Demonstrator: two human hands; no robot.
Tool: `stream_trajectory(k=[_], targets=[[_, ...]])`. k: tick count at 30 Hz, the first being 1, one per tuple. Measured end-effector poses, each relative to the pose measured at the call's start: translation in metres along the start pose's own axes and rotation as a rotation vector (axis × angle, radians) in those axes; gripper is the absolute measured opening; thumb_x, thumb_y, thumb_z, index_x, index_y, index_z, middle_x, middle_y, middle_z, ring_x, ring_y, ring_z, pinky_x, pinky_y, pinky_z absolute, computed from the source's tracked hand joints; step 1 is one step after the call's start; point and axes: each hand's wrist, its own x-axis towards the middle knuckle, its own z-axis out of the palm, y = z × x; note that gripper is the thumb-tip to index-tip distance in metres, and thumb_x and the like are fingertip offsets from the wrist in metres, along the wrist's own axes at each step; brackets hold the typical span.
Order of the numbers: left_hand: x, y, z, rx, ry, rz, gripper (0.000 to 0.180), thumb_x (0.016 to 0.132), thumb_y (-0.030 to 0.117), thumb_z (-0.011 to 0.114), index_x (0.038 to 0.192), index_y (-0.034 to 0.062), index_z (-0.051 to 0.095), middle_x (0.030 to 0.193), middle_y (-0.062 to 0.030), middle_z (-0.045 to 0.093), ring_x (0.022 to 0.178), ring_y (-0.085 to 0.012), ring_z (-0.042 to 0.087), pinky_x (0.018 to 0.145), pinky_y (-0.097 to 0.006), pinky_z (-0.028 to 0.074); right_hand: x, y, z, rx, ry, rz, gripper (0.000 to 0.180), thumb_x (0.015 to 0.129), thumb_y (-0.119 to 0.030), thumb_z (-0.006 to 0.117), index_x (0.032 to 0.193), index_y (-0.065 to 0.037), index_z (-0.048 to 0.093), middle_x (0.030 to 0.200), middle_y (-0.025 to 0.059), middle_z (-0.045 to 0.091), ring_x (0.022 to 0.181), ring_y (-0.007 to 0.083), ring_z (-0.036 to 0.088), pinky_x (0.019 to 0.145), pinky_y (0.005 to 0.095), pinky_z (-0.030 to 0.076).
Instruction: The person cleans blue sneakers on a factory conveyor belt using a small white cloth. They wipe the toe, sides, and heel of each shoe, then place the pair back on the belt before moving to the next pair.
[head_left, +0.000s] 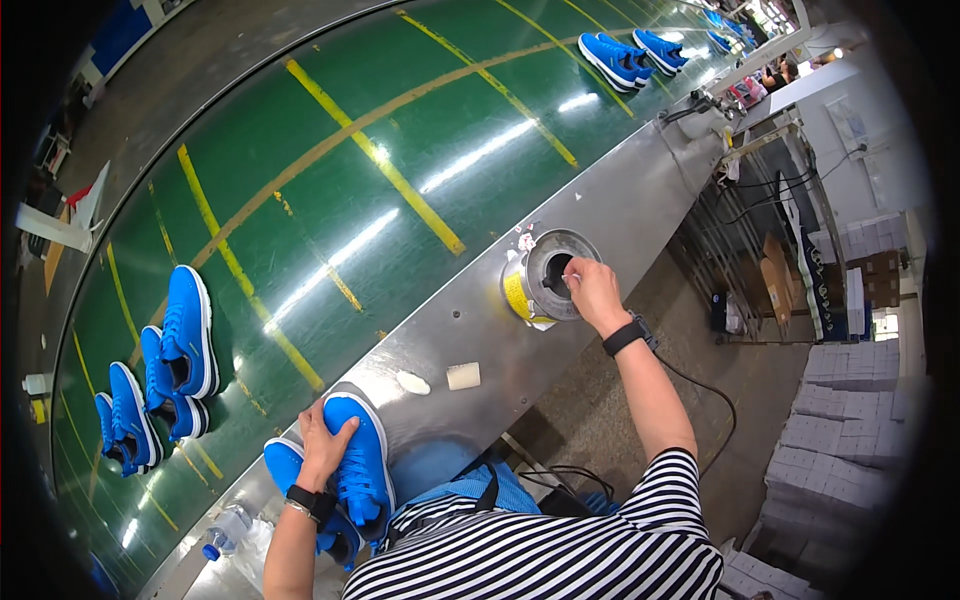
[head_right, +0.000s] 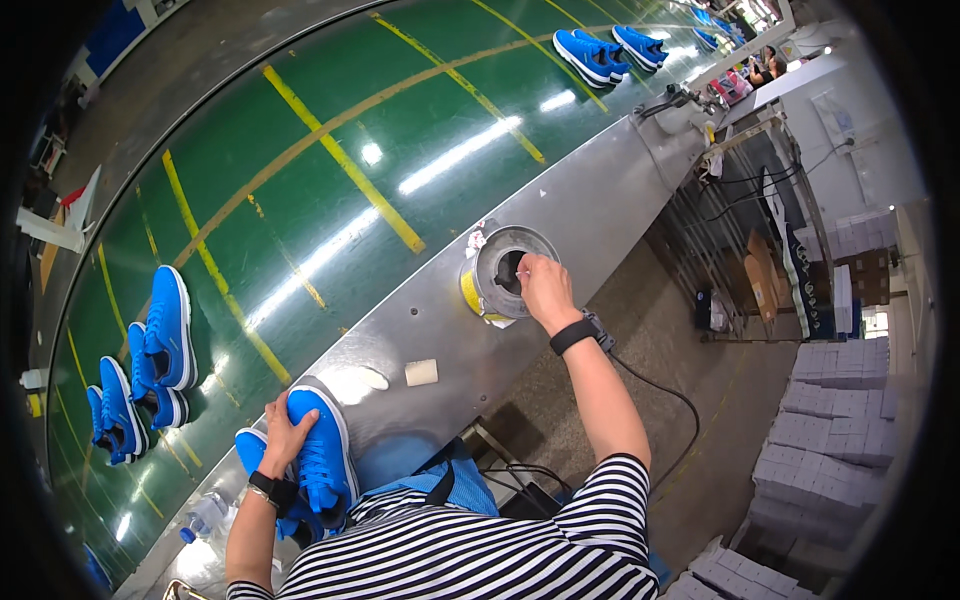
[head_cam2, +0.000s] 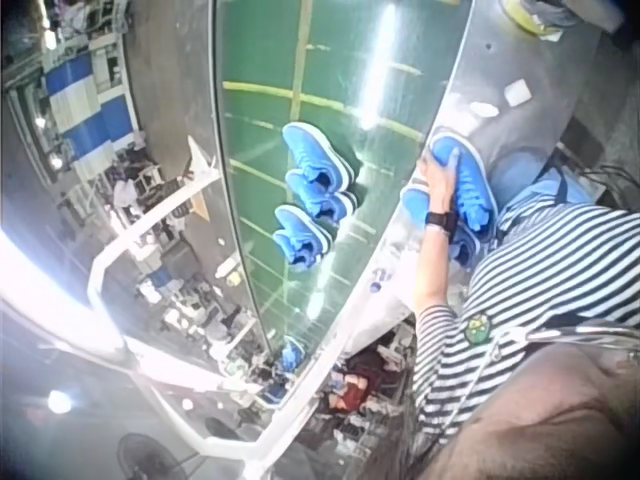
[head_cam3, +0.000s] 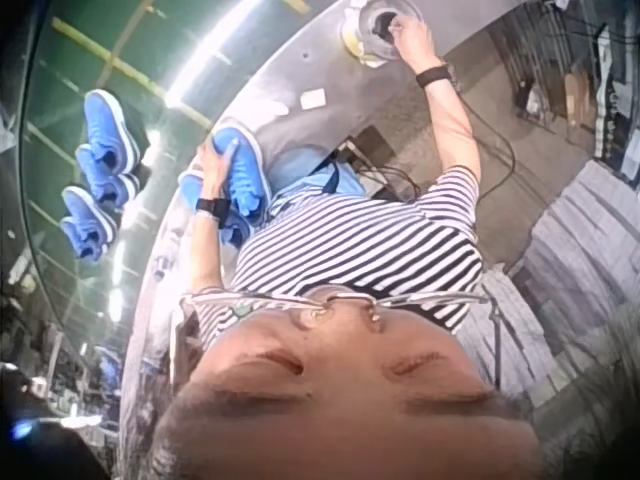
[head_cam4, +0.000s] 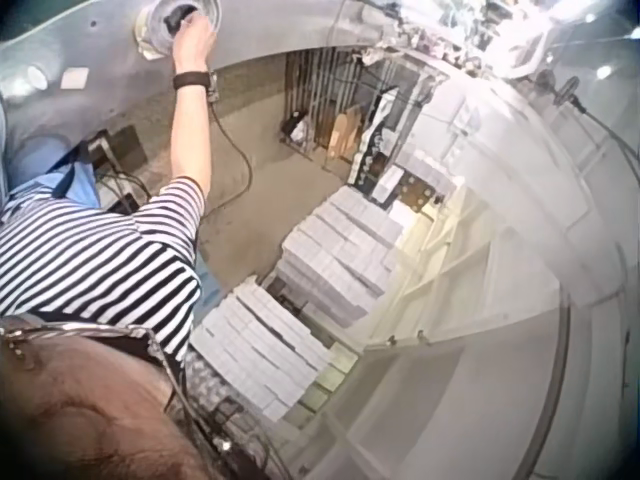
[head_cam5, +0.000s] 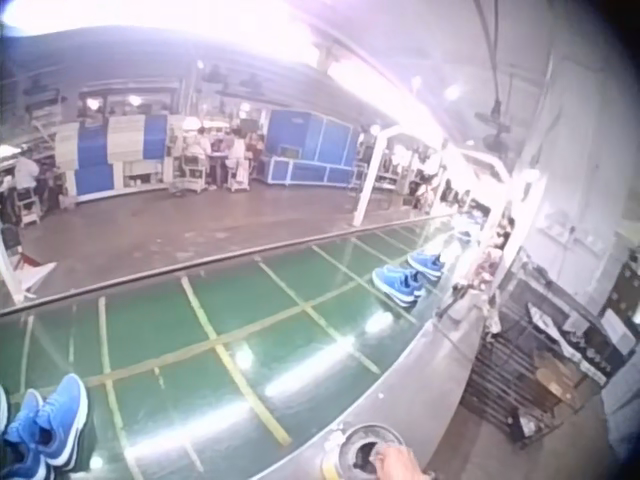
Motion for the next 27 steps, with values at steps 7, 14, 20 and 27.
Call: stream_trajectory(k=[7, 14, 20, 27], targets=[[-0.007, 0.001, -0.003, -0.025, 0.008, -0.004, 0.068, 0.072, 0.031, 0.070, 0.125, -0.0001, 0.040, 0.113, -0.0239, 0.041, 0.108, -0.0374, 0.043, 0.094, -0.040, 0.037, 0.003, -0.002, 0.007, -0.130, -0.062, 0.014, 0.005, 0.071, -0.008, 0.063, 0.075, -0.005, 0.063, 0.076, 0.0159, 0.062, 0.076, 0.0341, 0.061, 0.067, 0.0428, 0.048], [-0.011, 0.001, -0.004, -0.034, 0.005, -0.003, 0.068, 0.072, 0.030, 0.071, 0.125, 0.0003, 0.040, 0.113, -0.0237, 0.041, 0.108, -0.0379, 0.044, 0.094, -0.041, 0.037, -0.001, -0.001, 0.008, -0.177, -0.072, 0.022, 0.005, 0.071, -0.010, 0.063, 0.074, -0.006, 0.064, 0.077, 0.0144, 0.063, 0.076, 0.0331, 0.061, 0.067, 0.0424, 0.048], [-0.023, 0.000, -0.009, -0.014, 0.022, 0.022, 0.076, 0.071, 0.029, 0.072, 0.128, -0.0012, 0.033, 0.116, -0.0259, 0.041, 0.108, -0.0394, 0.043, 0.095, -0.041, 0.037, 0.001, -0.011, 0.000, 0.052, 0.062, -0.026, 0.009, 0.078, -0.014, 0.060, 0.079, -0.006, 0.065, 0.082, 0.0150, 0.062, 0.079, 0.0322, 0.060, 0.071, 0.0380, 0.047], [-0.038, 0.025, 0.002, 0.312, -0.039, -0.004, 0.104, 0.067, 0.033, 0.074, 0.133, -0.0099, 0.006, 0.132, -0.0302, 0.025, 0.120, -0.0418, 0.033, 0.091, -0.048, 0.041, -0.076, -0.132, 0.027, 0.756, -0.272, -0.077, 0.014, 0.082, -0.006, 0.059, 0.095, -0.003, 0.062, 0.085, 0.0011, 0.061, 0.077, 0.0085, 0.055, 0.069, 0.0221, 0.044]])
